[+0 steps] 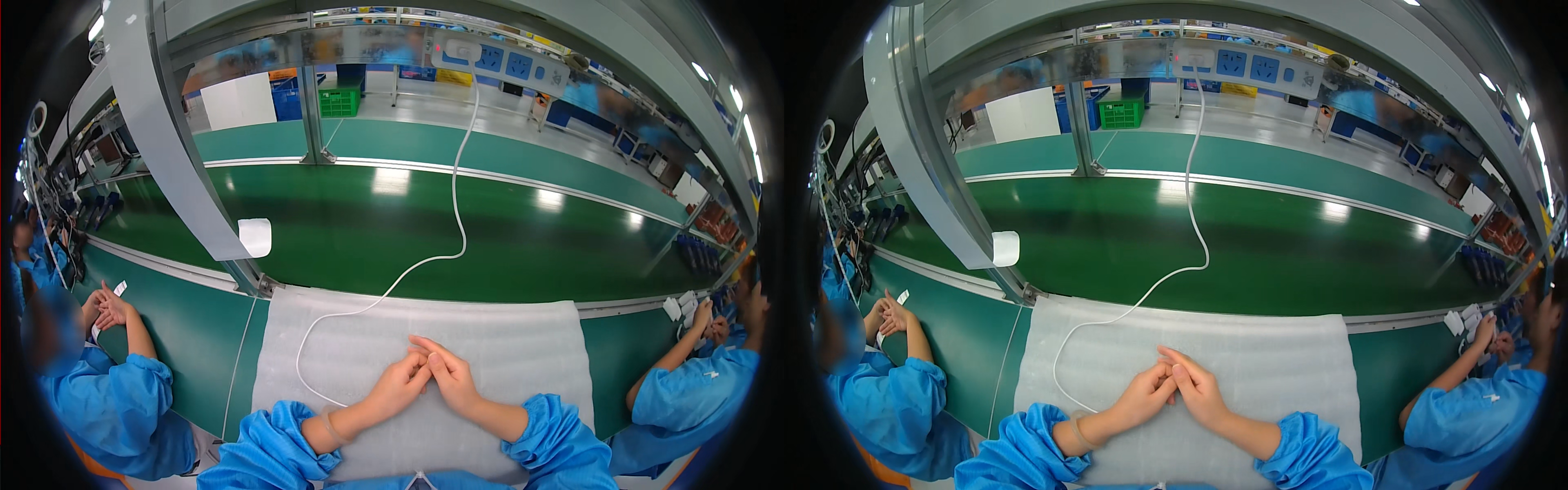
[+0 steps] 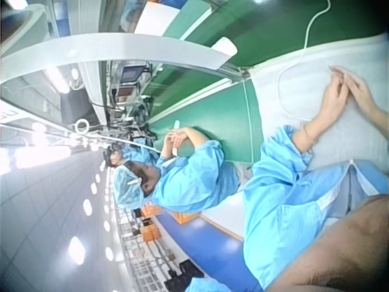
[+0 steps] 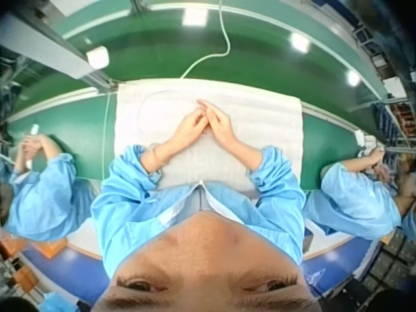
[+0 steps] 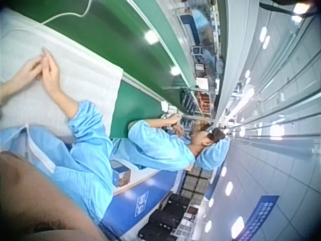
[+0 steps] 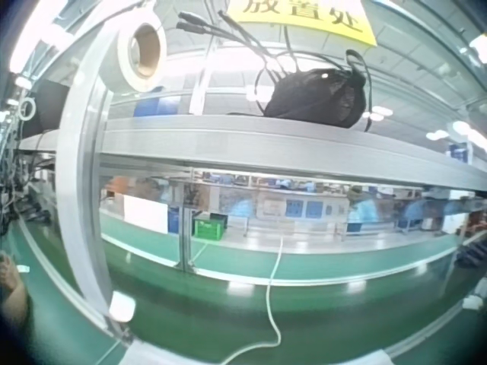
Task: The person tests handheld electronic terminals along a conveyor line by repeatedly taking each device from the belt, inserting a cable into its port, tapping its touchscreen, disconnecting the cable, and placing the device back onto the conveyor belt.
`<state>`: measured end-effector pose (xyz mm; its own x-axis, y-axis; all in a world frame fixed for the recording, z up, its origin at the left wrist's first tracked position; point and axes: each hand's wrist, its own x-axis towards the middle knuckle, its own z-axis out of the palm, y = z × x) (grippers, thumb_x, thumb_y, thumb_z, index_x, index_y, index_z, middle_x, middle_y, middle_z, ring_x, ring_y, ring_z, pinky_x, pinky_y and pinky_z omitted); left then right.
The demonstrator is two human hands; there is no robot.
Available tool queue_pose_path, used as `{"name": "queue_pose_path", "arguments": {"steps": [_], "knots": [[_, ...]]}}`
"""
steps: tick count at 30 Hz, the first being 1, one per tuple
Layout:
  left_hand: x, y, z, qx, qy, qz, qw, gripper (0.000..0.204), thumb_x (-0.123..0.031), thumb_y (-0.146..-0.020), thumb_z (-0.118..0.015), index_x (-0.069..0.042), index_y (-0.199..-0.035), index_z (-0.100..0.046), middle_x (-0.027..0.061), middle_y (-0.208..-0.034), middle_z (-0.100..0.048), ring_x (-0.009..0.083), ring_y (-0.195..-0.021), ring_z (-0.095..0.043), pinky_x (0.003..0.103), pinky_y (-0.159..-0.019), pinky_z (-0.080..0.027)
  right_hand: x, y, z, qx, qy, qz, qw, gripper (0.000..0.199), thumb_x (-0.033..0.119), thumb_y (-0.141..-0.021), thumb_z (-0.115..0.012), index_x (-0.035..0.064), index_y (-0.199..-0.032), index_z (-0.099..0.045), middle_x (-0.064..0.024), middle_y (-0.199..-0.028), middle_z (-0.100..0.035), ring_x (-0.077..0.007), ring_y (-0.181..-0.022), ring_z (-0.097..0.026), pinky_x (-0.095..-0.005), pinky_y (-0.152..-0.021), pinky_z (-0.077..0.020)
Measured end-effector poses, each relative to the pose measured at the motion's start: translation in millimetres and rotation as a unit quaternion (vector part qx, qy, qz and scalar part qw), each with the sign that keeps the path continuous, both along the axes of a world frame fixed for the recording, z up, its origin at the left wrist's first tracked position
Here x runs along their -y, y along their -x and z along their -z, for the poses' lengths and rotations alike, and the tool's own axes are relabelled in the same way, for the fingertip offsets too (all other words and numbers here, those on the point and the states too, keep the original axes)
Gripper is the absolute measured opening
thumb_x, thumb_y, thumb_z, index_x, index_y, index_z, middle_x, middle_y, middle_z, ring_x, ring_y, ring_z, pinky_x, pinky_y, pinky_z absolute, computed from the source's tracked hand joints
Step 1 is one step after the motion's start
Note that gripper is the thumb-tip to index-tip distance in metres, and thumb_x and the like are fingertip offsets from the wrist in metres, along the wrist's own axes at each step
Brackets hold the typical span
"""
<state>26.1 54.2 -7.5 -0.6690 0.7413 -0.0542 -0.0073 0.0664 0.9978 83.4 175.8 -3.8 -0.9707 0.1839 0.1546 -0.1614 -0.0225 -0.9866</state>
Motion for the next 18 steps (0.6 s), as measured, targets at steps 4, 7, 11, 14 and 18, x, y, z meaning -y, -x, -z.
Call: {"name": "queue_pose_path", "arguments": {"steps": [4,7,11,14,18], "knots": [[2.1,0.3,-2.5,0.005,0.003,0.006,1.000,0.013,-0.013,-0.091,-0.047,0.000,-0.093,-0.051,0.0037,-0.073,-0.055,0.0088,-0.062,-0.052,0.023,-0.056,-0.043,0.9,-0.9,-4.6,0.005,0.005,-0.008,1.000,0.039,0.023,-0.097,-0.038,0.0000,-0.127,-0.045,-0.0170,-0.114,-0.056,-0.0147,-0.093,-0.056,-0.0256,-0.078,-0.0462],[2.8,-1.9,-3.5,0.006,0.011,0.008,1.000,0.014,-0.013,-0.091,-0.048,0.000,-0.094,-0.051,0.0042,-0.075,-0.055,0.0089,-0.063,-0.053,0.022,-0.057,-0.043,0.4,-1.7,-4.8,0.017,0.014,-0.012,1.000,0.039,0.023,-0.097,-0.038,0.0000,-0.127,-0.045,-0.0164,-0.113,-0.057,-0.0143,-0.092,-0.056,-0.0254,-0.077,-0.0462],[3.8,3.1,-1.0,0.009,0.003,0.021,1.000,0.014,-0.013,-0.092,-0.047,0.000,-0.095,-0.050,0.0042,-0.076,-0.056,0.0092,-0.064,-0.054,0.022,-0.058,-0.044,0.4,0.1,-3.4,0.018,0.018,-0.012,1.000,0.037,0.021,-0.097,-0.038,0.0000,-0.126,-0.046,-0.0150,-0.111,-0.058,-0.0124,-0.086,-0.055,-0.0236,-0.070,-0.0467],[3.6,-1.2,-1.4,0.025,0.012,0.026,0.999,0.014,-0.012,-0.092,-0.046,0.000,-0.097,-0.050,0.0039,-0.077,-0.056,0.0092,-0.065,-0.054,0.022,-0.058,-0.044,0.3,-5.2,-6.9,0.030,0.025,-0.009,0.999,0.036,0.019,-0.097,-0.038,-0.0002,-0.126,-0.046,-0.0130,-0.107,-0.059,-0.0101,-0.077,-0.054,-0.0223,-0.064,-0.0457],[4.0,1.6,4.2,0.037,-0.009,0.026,0.999,0.015,-0.011,-0.092,-0.045,0.001,-0.099,-0.050,0.0041,-0.083,-0.055,0.0090,-0.067,-0.053,0.022,-0.060,-0.045,2.4,-3.1,-6.6,0.017,0.040,-0.007,0.999,0.036,0.020,-0.097,-0.038,-0.0006,-0.125,-0.047,-0.0107,-0.102,-0.059,-0.0077,-0.066,-0.049,-0.0207,-0.058,-0.0430]]}}
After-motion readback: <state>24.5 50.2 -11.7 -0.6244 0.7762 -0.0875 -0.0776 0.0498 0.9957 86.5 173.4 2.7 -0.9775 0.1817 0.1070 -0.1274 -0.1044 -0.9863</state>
